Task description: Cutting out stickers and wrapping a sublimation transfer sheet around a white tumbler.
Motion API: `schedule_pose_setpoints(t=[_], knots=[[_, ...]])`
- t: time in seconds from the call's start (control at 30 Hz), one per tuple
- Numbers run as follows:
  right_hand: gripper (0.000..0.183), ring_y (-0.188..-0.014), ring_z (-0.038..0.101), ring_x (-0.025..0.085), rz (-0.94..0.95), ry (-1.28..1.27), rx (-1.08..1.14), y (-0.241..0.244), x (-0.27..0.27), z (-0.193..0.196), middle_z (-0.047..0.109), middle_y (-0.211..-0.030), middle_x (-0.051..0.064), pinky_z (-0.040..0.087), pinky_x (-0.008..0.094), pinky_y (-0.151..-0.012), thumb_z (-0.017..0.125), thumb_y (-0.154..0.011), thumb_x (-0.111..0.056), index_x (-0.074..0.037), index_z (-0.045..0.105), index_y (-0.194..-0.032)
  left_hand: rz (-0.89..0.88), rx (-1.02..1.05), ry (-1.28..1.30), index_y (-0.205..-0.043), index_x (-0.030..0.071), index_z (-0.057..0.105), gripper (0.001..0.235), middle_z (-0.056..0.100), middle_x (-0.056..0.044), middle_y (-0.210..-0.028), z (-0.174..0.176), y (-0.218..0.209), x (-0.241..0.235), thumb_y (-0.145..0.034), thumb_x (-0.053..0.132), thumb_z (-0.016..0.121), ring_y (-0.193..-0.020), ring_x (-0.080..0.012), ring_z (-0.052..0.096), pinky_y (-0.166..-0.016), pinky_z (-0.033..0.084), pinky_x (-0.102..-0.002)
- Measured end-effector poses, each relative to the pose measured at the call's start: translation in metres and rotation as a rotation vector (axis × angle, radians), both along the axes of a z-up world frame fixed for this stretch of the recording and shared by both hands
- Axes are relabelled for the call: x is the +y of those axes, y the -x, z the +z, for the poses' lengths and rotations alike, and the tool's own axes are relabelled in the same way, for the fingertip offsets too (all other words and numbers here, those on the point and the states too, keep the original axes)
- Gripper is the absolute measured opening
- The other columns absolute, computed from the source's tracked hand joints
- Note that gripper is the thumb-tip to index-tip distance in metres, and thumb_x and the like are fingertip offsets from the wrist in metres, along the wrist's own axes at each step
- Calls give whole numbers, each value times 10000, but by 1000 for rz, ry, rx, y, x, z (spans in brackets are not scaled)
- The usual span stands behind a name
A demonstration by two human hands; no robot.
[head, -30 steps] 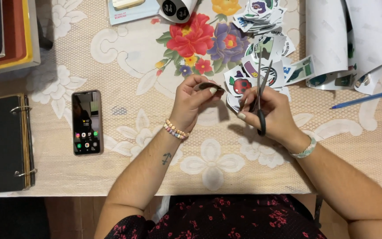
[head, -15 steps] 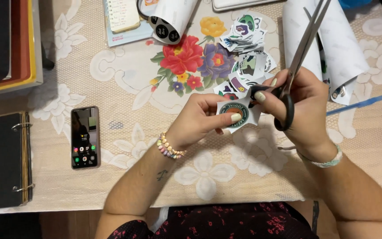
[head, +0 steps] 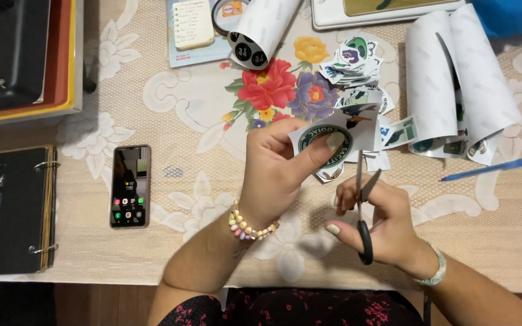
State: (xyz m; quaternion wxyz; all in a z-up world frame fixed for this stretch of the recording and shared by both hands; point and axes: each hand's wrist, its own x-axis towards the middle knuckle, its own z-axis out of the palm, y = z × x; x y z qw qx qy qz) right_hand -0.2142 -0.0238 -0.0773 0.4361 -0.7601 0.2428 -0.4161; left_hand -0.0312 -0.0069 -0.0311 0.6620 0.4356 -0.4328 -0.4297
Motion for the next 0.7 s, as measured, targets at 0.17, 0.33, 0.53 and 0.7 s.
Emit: schedule_pose_setpoints(t=[0.17, 0.33, 0.53, 0.7], knots=[[240, -613, 559, 143, -21, 34, 87, -17, -2, 15, 585, -695, 33, 458, 253, -607, 762, -757, -173, -68, 547, -739, -7, 25, -3, -938, 76, 741, 134, 746, -2, -891, 9, 2, 7, -881, 193, 776, -813, -30, 641, -717, 522, -197], [204, -564, 523, 81, -43, -23, 32, -25, -1, 18, 622, -671, 1, 422, 212, -548, 749, -768, -153, -89, 561, -726, 37, -16, 39, -985, 68, 731, 178, 740, -28, -917, 10, -3, 13, -879, 205, 774, -855, -86, 679, -766, 558, -230], [233, -521, 403, 56, -97, -33, 37, -25, -1, 15, 526, -609, -51, 335, 208, -510, 758, -760, -192, -107, 552, -693, 37, 54, 31, -963, 59, 714, 157, 701, -1, -849, 10, 2, 15, -875, 174, 775, -773, -58, 625, -692, 522, -222], [212, -520, 412, 54, -100, -21, 24, -23, -6, 14, 548, -612, -47, 339, 210, -512, 759, -756, -204, -106, 577, -708, 32, 51, 33, -981, 48, 722, 168, 719, -20, -877, 7, 4, 14, -876, 167, 778, -793, -68, 639, -705, 530, -226]])
